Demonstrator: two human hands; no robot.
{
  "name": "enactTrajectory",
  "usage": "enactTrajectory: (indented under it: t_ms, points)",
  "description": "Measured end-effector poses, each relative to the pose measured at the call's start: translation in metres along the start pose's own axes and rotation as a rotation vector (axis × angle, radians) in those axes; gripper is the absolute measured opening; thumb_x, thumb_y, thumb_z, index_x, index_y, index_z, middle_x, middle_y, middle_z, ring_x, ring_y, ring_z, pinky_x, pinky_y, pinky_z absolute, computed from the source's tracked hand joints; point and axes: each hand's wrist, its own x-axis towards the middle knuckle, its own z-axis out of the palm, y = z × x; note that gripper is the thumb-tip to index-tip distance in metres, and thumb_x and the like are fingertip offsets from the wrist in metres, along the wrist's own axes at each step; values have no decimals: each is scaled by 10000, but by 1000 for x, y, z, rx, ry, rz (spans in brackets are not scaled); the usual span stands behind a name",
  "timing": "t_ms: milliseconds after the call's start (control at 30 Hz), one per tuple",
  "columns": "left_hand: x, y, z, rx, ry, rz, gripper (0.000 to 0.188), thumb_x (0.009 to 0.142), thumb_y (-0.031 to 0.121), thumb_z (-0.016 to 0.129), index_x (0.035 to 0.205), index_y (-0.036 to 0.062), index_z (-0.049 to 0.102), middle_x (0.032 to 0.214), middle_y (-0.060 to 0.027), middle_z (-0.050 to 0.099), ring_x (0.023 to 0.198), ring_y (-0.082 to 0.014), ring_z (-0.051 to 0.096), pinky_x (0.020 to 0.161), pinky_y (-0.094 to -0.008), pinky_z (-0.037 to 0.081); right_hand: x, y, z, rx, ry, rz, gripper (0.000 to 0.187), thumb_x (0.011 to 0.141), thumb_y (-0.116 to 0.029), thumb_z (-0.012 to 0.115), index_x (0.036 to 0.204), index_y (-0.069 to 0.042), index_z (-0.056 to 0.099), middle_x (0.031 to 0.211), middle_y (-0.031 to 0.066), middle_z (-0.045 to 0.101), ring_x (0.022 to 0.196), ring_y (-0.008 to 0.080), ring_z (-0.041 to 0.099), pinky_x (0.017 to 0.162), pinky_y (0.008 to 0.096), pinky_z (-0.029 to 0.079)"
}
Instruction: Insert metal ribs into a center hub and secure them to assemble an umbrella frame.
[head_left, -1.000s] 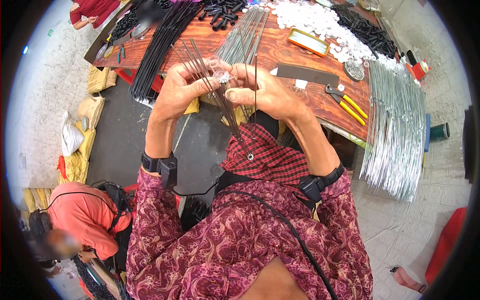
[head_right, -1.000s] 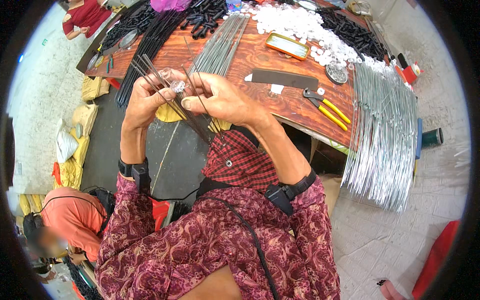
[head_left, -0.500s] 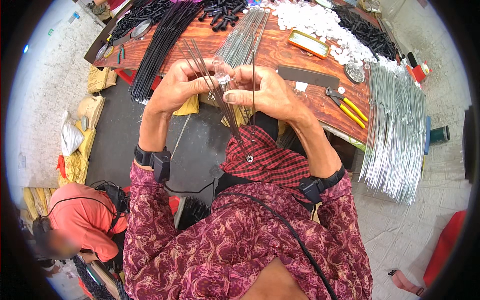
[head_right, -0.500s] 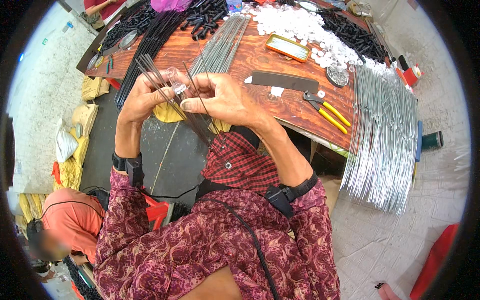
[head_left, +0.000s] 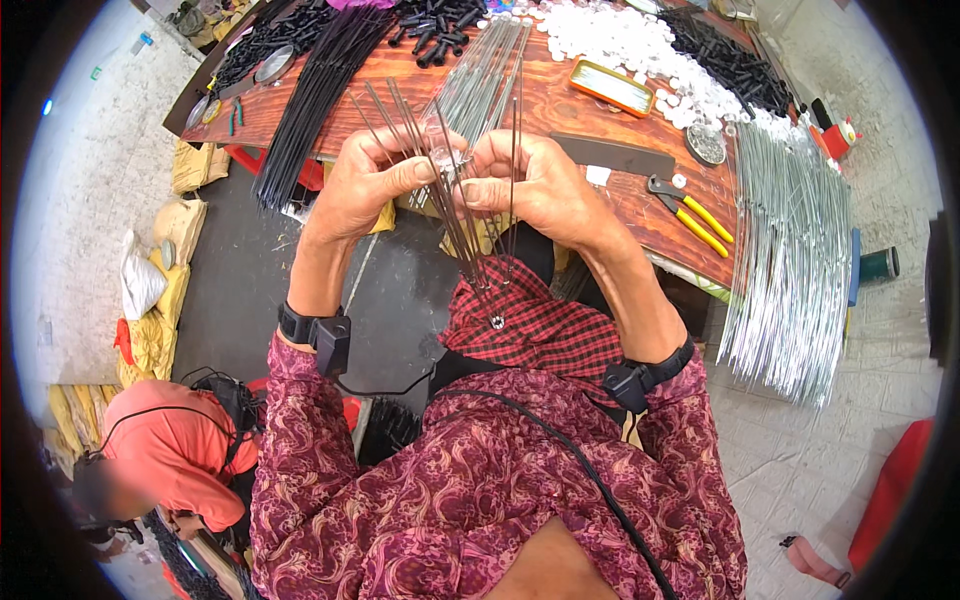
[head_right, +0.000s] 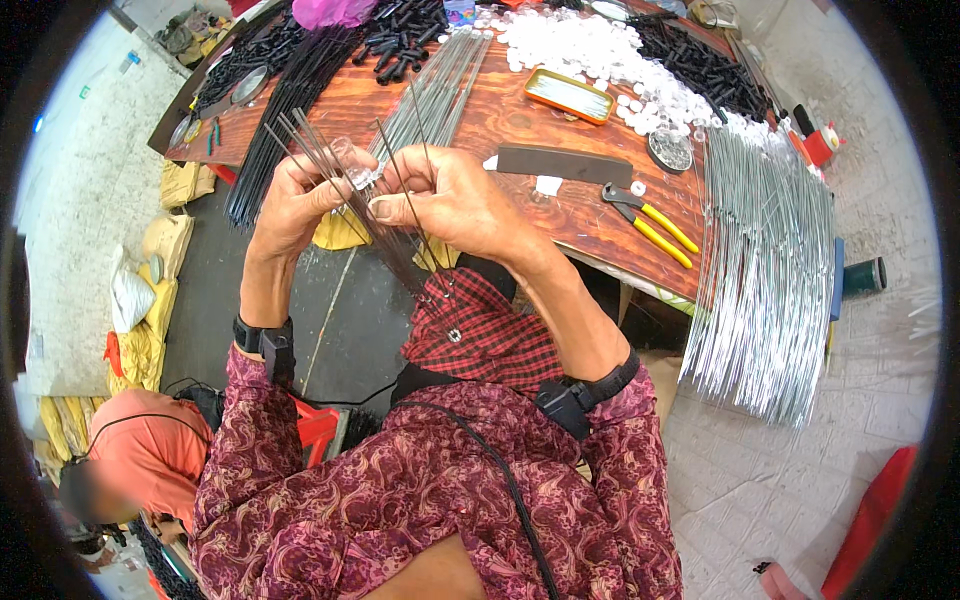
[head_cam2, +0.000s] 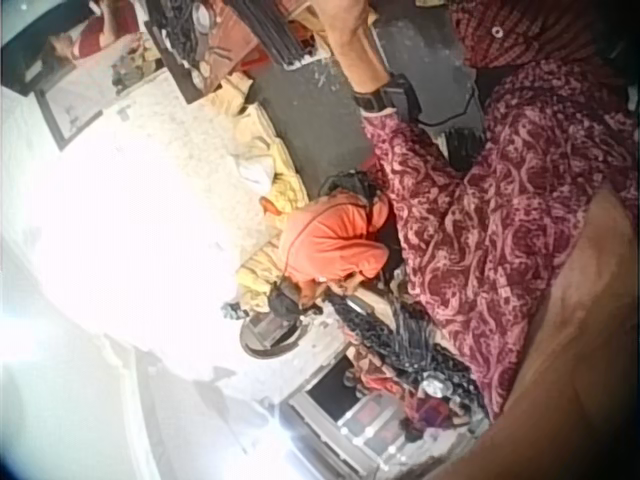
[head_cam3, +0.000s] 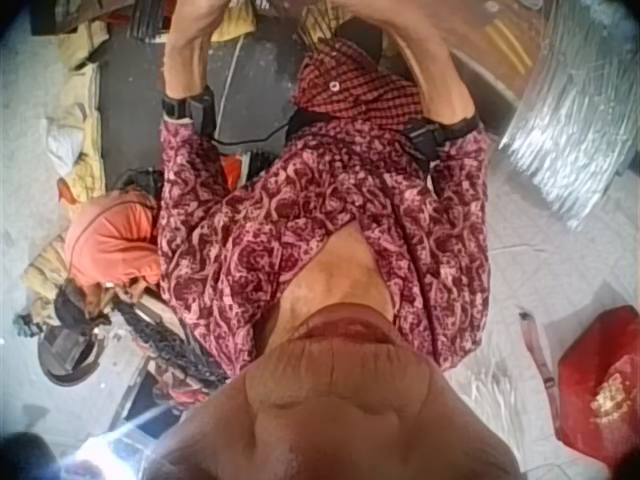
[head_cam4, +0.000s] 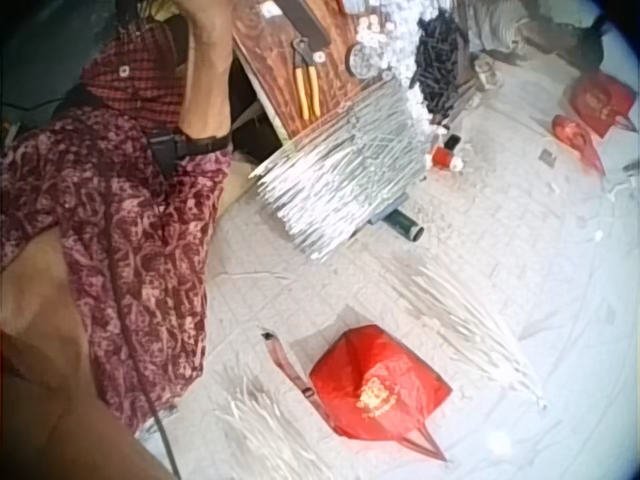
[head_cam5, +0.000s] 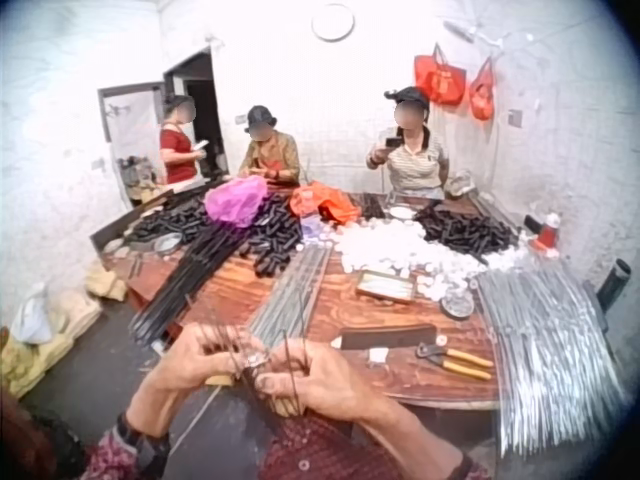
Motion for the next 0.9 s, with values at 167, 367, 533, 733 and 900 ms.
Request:
enactTrajectory:
  t_ms: [167, 367, 533, 733, 900]
  points:
    - [-1, -8, -5, -14, -6, 54, 468, 781, 315, 782, 1050, -47, 658, 998, -69, 634, 923, -157, 604, 845, -298, 469, 4, 8, -3, 122, -65, 36, 180, 844, -128, 724, 902, 0, 611, 783, -3, 622, 677, 51, 551, 588, 214, 447]
    - [-3, -7, -11, -31, -35, 68, 390, 819, 225, 749, 1086, -43, 658, 1006, -73, 677, 923, -146, 625, 839, -293, 496, 2, -3, 11, 102, 32, 48, 151, 841, -91, 716, 896, 4, 613, 805, 9, 636, 712, 59, 582, 623, 215, 477]
    - [-1, -8, -17, -85, -90, -20, 432, 788, 243, 775, 1095, -40, 666, 1014, -61, 654, 940, -149, 609, 844, -292, 482, 0, -6, 15, -21, 66, 18, 134, 828, -69, 716, 893, 1, 623, 801, 10, 643, 718, 65, 596, 632, 216, 487]
    - [1, -18, -17, -143, -150, 88, 412, 741, 218, 798, 1077, -1, 700, 1002, -27, 573, 909, -136, 562, 784, -276, 450, -2, 0, 15, 6, 11, 36, 129, 807, -68, 732, 863, -3, 635, 767, 21, 653, 688, 74, 605, 618, 220, 490]
    - [10, -18, -15, -207, -280, 103, 367, 722, 174, 796, 1039, 6, 718, 933, -21, 578, 868, -120, 548, 745, -261, 439, -3, 8, 7, 108, -36, 70, 144, 799, -94, 747, 856, -7, 647, 771, 30, 665, 688, 78, 615, 605, 225, 495]
